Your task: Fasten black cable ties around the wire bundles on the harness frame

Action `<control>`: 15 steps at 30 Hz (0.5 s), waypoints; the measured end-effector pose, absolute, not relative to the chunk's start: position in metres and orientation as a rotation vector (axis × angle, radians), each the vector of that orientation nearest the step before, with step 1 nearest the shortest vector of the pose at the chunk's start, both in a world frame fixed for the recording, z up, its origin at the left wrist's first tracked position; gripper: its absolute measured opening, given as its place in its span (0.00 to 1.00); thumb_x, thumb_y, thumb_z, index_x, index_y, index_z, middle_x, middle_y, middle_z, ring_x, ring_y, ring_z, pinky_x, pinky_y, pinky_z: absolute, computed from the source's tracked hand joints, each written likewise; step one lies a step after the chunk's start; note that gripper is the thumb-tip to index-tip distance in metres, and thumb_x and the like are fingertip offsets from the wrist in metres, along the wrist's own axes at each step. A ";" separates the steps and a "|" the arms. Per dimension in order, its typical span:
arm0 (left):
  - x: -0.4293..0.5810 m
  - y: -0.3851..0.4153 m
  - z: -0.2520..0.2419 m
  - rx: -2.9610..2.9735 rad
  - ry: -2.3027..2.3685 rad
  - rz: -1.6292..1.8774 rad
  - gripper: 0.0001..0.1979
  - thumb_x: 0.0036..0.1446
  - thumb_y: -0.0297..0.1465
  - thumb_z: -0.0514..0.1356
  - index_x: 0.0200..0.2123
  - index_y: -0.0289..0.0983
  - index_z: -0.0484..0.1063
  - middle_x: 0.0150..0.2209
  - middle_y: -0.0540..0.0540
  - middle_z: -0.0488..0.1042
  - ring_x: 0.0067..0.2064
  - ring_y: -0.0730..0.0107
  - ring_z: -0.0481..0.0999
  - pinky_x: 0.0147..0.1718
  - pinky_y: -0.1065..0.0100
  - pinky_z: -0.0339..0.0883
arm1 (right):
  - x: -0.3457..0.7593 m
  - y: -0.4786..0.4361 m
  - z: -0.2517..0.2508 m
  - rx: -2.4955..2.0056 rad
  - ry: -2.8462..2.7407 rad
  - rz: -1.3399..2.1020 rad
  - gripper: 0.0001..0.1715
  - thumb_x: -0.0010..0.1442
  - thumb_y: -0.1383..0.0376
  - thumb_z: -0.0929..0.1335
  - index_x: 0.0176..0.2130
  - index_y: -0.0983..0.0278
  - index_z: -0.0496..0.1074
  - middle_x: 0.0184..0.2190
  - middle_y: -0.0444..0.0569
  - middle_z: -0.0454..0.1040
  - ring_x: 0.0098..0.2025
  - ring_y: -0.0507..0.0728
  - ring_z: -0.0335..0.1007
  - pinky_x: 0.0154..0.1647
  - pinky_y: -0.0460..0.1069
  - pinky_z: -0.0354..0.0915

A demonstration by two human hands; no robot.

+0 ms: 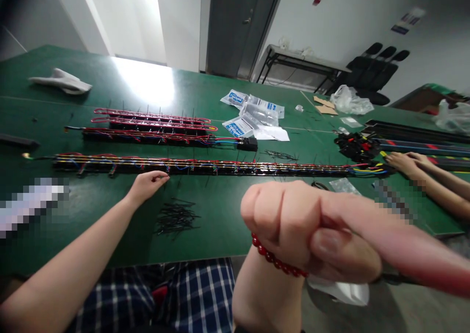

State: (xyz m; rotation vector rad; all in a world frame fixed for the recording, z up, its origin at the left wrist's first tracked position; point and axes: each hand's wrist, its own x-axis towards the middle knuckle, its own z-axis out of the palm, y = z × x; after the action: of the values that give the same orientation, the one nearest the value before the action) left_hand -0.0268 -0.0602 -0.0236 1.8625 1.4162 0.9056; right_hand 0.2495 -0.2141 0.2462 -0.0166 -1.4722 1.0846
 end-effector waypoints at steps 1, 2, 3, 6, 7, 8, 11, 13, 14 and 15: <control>-0.027 -0.060 -0.023 1.865 1.412 0.897 0.15 0.54 0.43 0.63 0.34 0.38 0.81 0.21 0.53 0.69 0.24 0.75 0.64 0.26 0.72 0.57 | 0.257 -0.208 0.238 -0.076 -1.429 1.070 0.28 0.58 0.74 0.60 0.44 0.48 0.80 0.10 0.35 0.47 0.11 0.48 0.39 0.13 0.47 0.48; -0.027 -0.060 -0.023 1.868 1.407 0.889 0.15 0.54 0.43 0.63 0.34 0.38 0.80 0.21 0.53 0.68 0.23 0.75 0.64 0.26 0.72 0.57 | 0.266 -0.200 0.224 -0.150 -1.360 1.029 0.27 0.56 0.73 0.62 0.46 0.49 0.79 0.11 0.35 0.46 0.11 0.48 0.38 0.13 0.46 0.47; -0.027 -0.060 -0.022 1.870 1.403 0.882 0.15 0.54 0.43 0.62 0.33 0.38 0.80 0.20 0.53 0.67 0.23 0.75 0.63 0.26 0.71 0.56 | 0.277 -0.191 0.206 -0.257 -1.248 0.978 0.24 0.55 0.70 0.64 0.47 0.52 0.79 0.11 0.34 0.46 0.13 0.47 0.38 0.14 0.45 0.47; -0.026 -0.061 -0.020 1.875 1.397 0.867 0.15 0.54 0.43 0.61 0.32 0.37 0.80 0.19 0.54 0.65 0.23 0.75 0.61 0.25 0.71 0.54 | 0.315 -0.164 0.131 -0.601 -0.814 0.864 0.15 0.52 0.66 0.67 0.40 0.58 0.78 0.13 0.34 0.50 0.16 0.47 0.42 0.16 0.43 0.49; -0.026 -0.061 -0.019 1.880 1.395 0.862 0.14 0.54 0.43 0.61 0.31 0.37 0.79 0.19 0.54 0.64 0.23 0.75 0.61 0.25 0.71 0.54 | 0.325 -0.159 0.104 -0.699 -0.674 0.813 0.14 0.51 0.65 0.67 0.39 0.58 0.76 0.14 0.34 0.51 0.16 0.46 0.43 0.16 0.42 0.48; -0.026 -0.061 -0.019 1.887 1.393 0.858 0.14 0.54 0.42 0.61 0.31 0.37 0.79 0.19 0.54 0.64 0.23 0.75 0.61 0.25 0.71 0.53 | 0.332 -0.155 0.079 -0.810 -0.550 0.776 0.12 0.52 0.64 0.67 0.39 0.59 0.75 0.14 0.33 0.51 0.16 0.46 0.43 0.16 0.42 0.48; -0.025 -0.060 -0.017 1.906 1.390 0.839 0.14 0.55 0.42 0.60 0.30 0.37 0.78 0.19 0.54 0.64 0.23 0.75 0.61 0.26 0.71 0.53 | 0.333 -0.150 0.025 -1.216 -0.428 0.861 0.10 0.55 0.57 0.67 0.35 0.60 0.69 0.14 0.31 0.50 0.14 0.44 0.42 0.15 0.40 0.45; -0.024 -0.061 -0.016 1.917 1.393 0.827 0.14 0.55 0.42 0.60 0.30 0.37 0.77 0.18 0.55 0.62 0.23 0.75 0.60 0.26 0.71 0.53 | 0.319 -0.146 0.009 -1.292 -0.465 0.946 0.14 0.53 0.55 0.70 0.34 0.62 0.69 0.15 0.33 0.57 0.15 0.44 0.48 0.14 0.40 0.45; -0.024 -0.061 -0.016 1.924 1.394 0.826 0.14 0.55 0.42 0.60 0.29 0.38 0.77 0.18 0.55 0.61 0.23 0.75 0.60 0.26 0.71 0.53 | 0.310 -0.141 0.005 -1.318 -0.489 0.987 0.16 0.53 0.54 0.71 0.35 0.63 0.70 0.17 0.35 0.62 0.15 0.44 0.52 0.13 0.40 0.47; -0.023 -0.061 -0.015 1.931 1.395 0.827 0.14 0.55 0.42 0.60 0.29 0.38 0.76 0.18 0.55 0.60 0.23 0.75 0.60 0.26 0.71 0.53 | 0.301 -0.136 0.004 -1.345 -0.513 1.033 0.18 0.52 0.52 0.71 0.35 0.64 0.71 0.19 0.37 0.65 0.16 0.45 0.56 0.13 0.40 0.48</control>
State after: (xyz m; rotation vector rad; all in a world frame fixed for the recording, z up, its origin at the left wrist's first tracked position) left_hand -0.0235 -0.0609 -0.0154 1.9305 1.3952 0.8272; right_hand 0.3009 -0.1358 0.0037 -1.3454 -0.5126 1.0331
